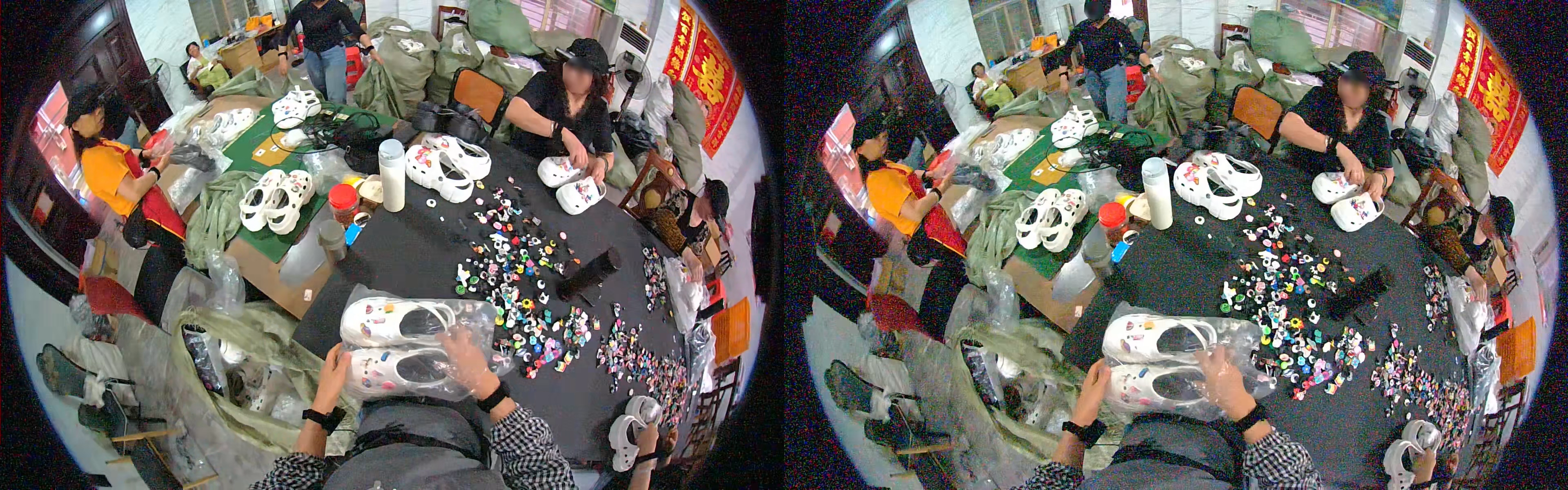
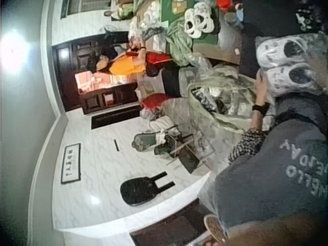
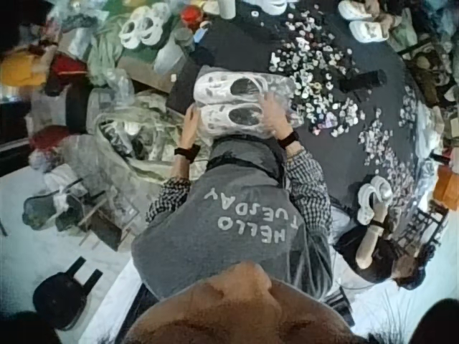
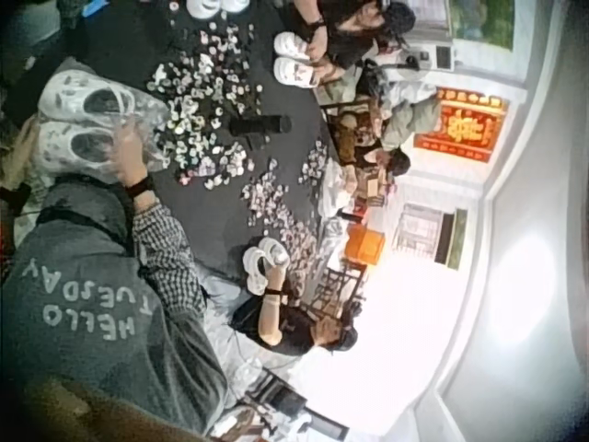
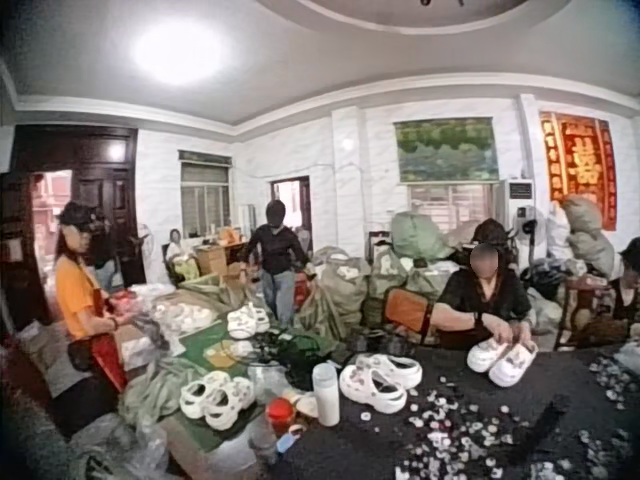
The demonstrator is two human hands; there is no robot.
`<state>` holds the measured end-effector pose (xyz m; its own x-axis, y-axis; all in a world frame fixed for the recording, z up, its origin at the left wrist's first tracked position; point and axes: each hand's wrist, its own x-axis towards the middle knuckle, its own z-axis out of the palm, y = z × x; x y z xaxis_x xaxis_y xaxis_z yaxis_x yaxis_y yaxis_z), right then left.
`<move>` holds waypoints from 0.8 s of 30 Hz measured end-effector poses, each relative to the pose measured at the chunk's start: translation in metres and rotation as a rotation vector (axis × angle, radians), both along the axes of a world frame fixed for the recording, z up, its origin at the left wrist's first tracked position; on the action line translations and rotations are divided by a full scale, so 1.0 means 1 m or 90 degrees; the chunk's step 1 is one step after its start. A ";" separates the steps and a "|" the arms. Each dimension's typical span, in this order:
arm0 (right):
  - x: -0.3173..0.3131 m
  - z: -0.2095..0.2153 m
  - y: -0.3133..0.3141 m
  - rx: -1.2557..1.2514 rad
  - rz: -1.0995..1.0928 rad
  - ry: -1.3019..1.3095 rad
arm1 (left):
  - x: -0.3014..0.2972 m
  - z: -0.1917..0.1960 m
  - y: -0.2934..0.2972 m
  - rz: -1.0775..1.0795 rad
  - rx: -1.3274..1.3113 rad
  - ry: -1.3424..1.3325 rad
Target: Attaching decorative charms to the holes of rubber clog shoes.
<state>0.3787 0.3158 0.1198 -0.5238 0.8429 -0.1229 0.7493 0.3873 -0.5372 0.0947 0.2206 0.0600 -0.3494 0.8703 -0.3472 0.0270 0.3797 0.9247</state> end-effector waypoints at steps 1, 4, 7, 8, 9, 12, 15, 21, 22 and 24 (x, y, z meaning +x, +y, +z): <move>0.005 -0.018 -0.003 0.111 0.006 -0.022 | 0.003 0.009 0.002 0.007 -0.017 -0.027; 0.010 -0.063 0.005 0.138 -0.010 0.002 | 0.003 0.014 0.006 0.012 -0.026 -0.056; 0.008 -0.072 0.003 0.223 0.023 -0.102 | -0.006 -0.005 0.008 0.035 -0.018 -0.094; 0.008 -0.063 0.003 0.223 0.029 -0.100 | -0.010 -0.014 0.007 0.059 -0.018 -0.128; 0.011 -0.056 0.003 0.252 0.063 -0.098 | -0.011 -0.011 0.008 0.059 -0.018 -0.129; 0.000 -0.017 0.003 0.155 0.014 -0.056 | -0.015 0.002 0.013 0.086 -0.040 -0.265; -0.002 -0.010 -0.004 0.163 -0.030 0.098 | -0.019 0.004 0.013 0.055 -0.036 -0.287; -0.002 0.020 -0.020 0.159 -0.092 0.245 | -0.032 -0.009 0.013 -0.028 0.021 -0.168; 0.002 0.025 -0.022 0.156 -0.085 0.266 | -0.040 -0.016 0.014 0.071 0.040 -0.146; 0.005 0.041 -0.027 0.120 -0.143 0.275 | -0.049 -0.027 0.015 0.236 0.134 -0.086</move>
